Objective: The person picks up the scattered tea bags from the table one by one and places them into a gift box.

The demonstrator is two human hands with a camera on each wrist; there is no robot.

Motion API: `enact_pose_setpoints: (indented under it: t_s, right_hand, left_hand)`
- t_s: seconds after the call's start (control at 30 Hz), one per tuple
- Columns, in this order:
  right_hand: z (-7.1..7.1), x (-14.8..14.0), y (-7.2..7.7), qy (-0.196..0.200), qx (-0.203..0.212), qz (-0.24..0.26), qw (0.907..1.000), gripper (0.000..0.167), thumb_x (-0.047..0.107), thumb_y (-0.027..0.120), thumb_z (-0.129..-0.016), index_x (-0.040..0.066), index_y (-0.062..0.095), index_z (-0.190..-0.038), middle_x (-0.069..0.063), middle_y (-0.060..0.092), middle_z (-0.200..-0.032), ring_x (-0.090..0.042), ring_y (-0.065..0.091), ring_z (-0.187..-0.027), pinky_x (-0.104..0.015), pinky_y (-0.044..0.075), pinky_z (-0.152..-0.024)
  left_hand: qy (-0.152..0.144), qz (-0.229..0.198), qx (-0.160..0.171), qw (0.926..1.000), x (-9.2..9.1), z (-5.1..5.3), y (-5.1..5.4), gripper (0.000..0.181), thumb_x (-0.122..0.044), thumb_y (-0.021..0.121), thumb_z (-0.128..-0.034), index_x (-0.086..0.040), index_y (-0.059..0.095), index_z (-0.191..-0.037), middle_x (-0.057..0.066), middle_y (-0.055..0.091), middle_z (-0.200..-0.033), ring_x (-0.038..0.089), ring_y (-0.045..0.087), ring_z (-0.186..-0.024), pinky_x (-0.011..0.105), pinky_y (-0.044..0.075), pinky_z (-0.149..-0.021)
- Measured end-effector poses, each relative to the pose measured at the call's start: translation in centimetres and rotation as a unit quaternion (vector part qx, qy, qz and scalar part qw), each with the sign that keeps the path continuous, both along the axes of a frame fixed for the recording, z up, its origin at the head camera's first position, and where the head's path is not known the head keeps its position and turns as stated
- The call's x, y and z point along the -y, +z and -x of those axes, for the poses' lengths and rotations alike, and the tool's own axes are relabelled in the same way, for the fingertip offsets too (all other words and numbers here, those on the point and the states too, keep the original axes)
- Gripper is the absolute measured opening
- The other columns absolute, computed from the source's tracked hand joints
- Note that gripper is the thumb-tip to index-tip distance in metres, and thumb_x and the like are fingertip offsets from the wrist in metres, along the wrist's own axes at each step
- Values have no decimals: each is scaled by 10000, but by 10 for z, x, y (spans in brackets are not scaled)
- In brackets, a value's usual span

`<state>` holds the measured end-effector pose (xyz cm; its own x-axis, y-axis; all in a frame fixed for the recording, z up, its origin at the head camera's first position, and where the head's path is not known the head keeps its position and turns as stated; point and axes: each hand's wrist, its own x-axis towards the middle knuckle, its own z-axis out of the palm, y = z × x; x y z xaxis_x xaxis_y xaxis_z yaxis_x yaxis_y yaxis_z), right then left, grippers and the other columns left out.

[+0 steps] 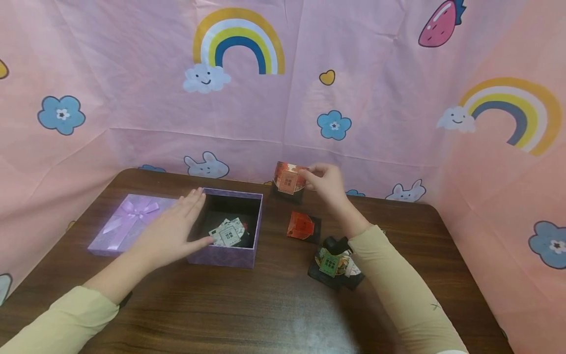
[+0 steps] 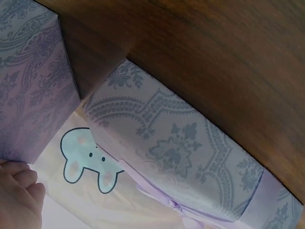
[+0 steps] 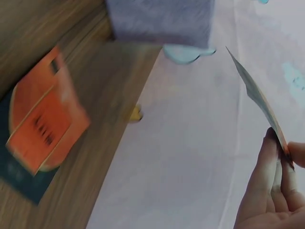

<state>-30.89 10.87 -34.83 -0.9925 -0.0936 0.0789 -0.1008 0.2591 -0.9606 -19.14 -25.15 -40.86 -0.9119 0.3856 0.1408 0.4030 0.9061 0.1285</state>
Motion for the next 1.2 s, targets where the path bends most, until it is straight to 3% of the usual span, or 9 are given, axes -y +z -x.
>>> enact_pose_setpoints:
  t_s: [0.17,0.43,0.67,0.73,0.9,1.2]
  right_hand:
    - [-9,21,8,199,-21,314,9993,169,126,743,-983,-42,748,-974,-14,724,-915,-50,679,-667,-347,680,-785]
    - [-26,57,10,454,110,101,9989,227,145,795,-950,-61,780,-1043,-193,783,-1160,-50,724,-659,-464,652,-946]
    - [-36,82,-1,801,162,23,9967,214,108,807,-942,-72,784,-1055,-195,776,-1157,-115,762,-752,-384,675,-852]
    - [-38,87,-7,919,136,-161,9955,208,109,814,-936,-59,792,-1056,-195,783,-1152,-161,788,-768,-387,678,-844]
    - [-41,95,-18,1240,-153,-857,9885,198,123,836,-915,-24,815,-1046,-189,814,-1075,-234,809,-757,-242,630,-716]
    - [-44,105,-28,1686,-737,-2135,9595,188,204,867,-892,69,849,-1023,-67,829,-962,-110,702,-820,-170,513,-654]
  left_hand:
    - [-26,96,-69,9999,1,0,0,1065,-604,676,-966,90,238,-1644,289,203,-1739,476,243,-1614,612,266,-1317]
    - [-40,160,-48,9999,1,0,-1,1061,-608,666,-971,89,237,-1645,291,195,-1739,481,246,-1612,610,265,-1317]
    - [-39,180,-41,9998,0,-2,0,1060,-606,662,-975,91,230,-1645,292,185,-1740,478,230,-1617,604,255,-1323]
    - [-43,170,-45,9998,0,-2,-1,1060,-607,662,-974,92,233,-1644,293,185,-1740,477,228,-1617,604,252,-1324]
    - [-55,129,-26,9999,0,-2,-1,1064,-607,664,-974,91,225,-1646,294,182,-1740,478,229,-1617,608,252,-1323]
    - [0,45,3,10000,0,-1,-1,1068,-605,663,-976,77,202,-1658,283,177,-1747,467,224,-1622,607,254,-1323]
